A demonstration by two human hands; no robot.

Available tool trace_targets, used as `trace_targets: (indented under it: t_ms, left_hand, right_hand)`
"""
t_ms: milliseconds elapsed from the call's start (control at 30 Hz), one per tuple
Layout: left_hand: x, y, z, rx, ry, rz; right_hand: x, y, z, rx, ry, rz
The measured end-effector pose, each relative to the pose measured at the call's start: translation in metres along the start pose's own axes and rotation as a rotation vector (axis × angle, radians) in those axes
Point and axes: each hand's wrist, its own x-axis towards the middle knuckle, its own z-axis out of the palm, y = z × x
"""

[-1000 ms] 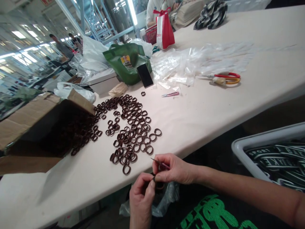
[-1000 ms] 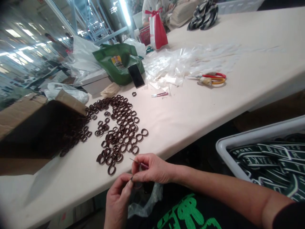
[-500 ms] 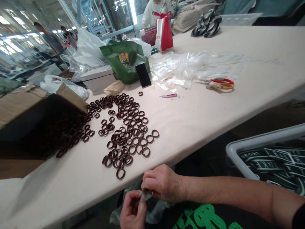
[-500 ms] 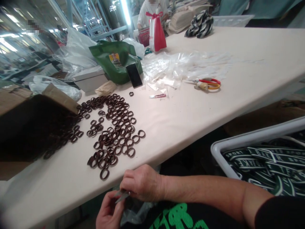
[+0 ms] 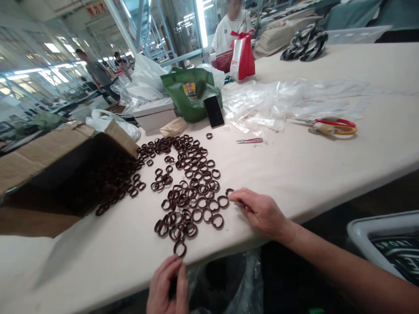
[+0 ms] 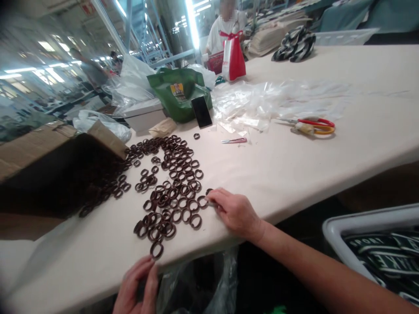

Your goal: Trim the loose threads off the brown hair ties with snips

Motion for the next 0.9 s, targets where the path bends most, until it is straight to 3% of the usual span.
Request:
trace_targets:
  t_ms: [167,300,667,900]
  left_hand:
    - [0.062,-0.006,-0.004,0.239,-0.063,0.100]
    - [0.078,-0.010,0.010,0.292,-0.159,0.160]
    - [0.035,-0.004,0.003,0.126,-0.180,0.180]
    - [0.013,-0.003,0.003,0.034,-0.156,0.197]
  right_hand:
    - [0.017,0.009,-0.007,-0.315,0.010,0.133]
    - [0.016,0.008,0.004,-0.309,-0.071,0.125]
    - [-0.001,-0.024,0.033,0.023,-0.149,-0.015]
    - [-0.010,-0.031,0.040,0.105,-0.143,-0.026]
